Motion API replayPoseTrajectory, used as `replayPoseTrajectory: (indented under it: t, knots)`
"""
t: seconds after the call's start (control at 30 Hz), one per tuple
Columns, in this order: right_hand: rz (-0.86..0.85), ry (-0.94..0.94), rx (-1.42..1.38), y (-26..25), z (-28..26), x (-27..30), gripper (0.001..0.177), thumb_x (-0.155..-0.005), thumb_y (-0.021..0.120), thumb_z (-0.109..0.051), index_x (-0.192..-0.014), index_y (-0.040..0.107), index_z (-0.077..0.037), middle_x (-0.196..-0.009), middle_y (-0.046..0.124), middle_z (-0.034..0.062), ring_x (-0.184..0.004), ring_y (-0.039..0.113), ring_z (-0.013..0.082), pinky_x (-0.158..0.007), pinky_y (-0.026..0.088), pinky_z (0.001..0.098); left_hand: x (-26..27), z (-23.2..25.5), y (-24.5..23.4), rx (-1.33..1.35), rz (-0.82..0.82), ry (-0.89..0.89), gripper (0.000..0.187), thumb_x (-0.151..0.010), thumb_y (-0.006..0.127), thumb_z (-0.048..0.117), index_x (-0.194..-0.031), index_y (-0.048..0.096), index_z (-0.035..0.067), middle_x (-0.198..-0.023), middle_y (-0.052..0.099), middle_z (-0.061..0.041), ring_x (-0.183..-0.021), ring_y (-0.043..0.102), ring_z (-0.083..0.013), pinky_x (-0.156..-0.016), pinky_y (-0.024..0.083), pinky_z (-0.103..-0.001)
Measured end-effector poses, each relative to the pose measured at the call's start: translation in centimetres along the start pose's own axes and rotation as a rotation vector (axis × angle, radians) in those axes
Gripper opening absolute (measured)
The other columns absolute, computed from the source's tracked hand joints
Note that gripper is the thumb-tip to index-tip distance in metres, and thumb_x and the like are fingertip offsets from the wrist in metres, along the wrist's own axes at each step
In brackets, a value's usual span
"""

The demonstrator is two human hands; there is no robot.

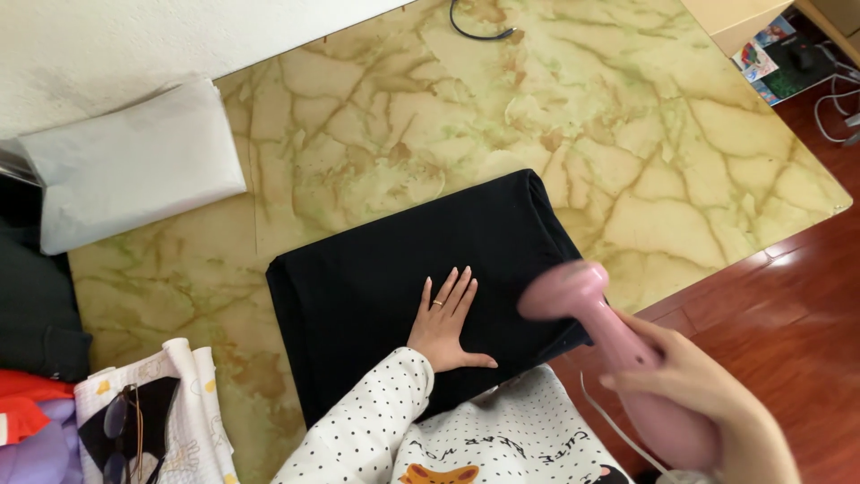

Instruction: Using a handheld garment steamer to remove wrinkles from a black t-shirt on a table and then folding it.

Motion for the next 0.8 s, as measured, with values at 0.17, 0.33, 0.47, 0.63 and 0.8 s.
replayPoseTrajectory:
  t: [0.17,0.33,0.47,0.63,0.8]
  knots:
    - [-0.007,0.095,-0.044,-0.7,1.0,2.5,0.098,-0.07,0.096,0.0,-0.158,0.067,-0.031,-0.125,0.093,0.0084,-0.112,0.082,0.0227,-0.104,0.056,0.0349,-0.1,-0.1,0.4,-0.073,-0.005,-0.007,0.147,-0.072,0.059,0.099,-0.171,0.006,0.004,-0.181,-0.005,-0.012,-0.166,-0.011,-0.028,-0.128,-0.007,-0.063]
    - [0.027,-0.014,-0.05,0.2,-0.6,-0.2,0.093,-0.066,0.096,-0.01,-0.154,0.071,-0.024,-0.128,0.088,0.0037,-0.115,0.077,0.0181,-0.106,0.053,0.033,-0.1,-0.2,0.5,0.001,0.009,-0.003,0.148,-0.069,0.061,0.097,-0.171,0.006,0.005,-0.182,-0.003,-0.011,-0.166,-0.01,-0.0268,-0.128,-0.01,-0.063]
    - [0.027,-0.108,-0.166,0.7,-2.7,-2.0,0.106,-0.064,0.096,-0.017,-0.162,0.059,-0.031,-0.136,0.08,0.0142,-0.121,0.075,0.0262,-0.106,0.056,0.041,0.1,0.3,-0.8,-0.026,-0.079,-0.027,0.147,-0.068,0.051,0.101,-0.172,0.003,0.008,-0.182,-0.008,-0.01,-0.166,-0.013,-0.0282,-0.13,-0.013,-0.062]
    - [0.009,-0.04,-0.12,0.4,-2.2,1.0,0.1,-0.07,0.09,-0.011,-0.162,0.059,-0.03,-0.134,0.084,0.007,-0.117,0.077,0.0228,-0.106,0.055,0.0365,0.0,-0.1,0.4,-0.027,-0.045,-0.013,0.147,-0.071,0.057,0.098,-0.171,0.0,0.007,-0.182,-0.009,-0.01,-0.166,-0.013,-0.027,-0.129,-0.012,-0.061]
    - [-0.017,0.077,-0.006,-0.3,2.1,3.1,0.099,-0.07,0.096,-0.001,-0.159,0.067,-0.034,-0.124,0.096,0.0055,-0.111,0.084,0.0204,-0.106,0.058,0.0326,0.0,-0.3,0.9,-0.08,0.03,0.002,0.149,-0.07,0.055,0.102,-0.171,0.006,0.005,-0.181,-0.004,-0.011,-0.166,-0.01,-0.0276,-0.128,-0.007,-0.063]
Point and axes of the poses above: each hand's wrist, its own x-axis away from the middle knuckle, its own y-axis out of the palm, z = x × y, the point moved 4 cm from there along -x, towards the middle knuckle
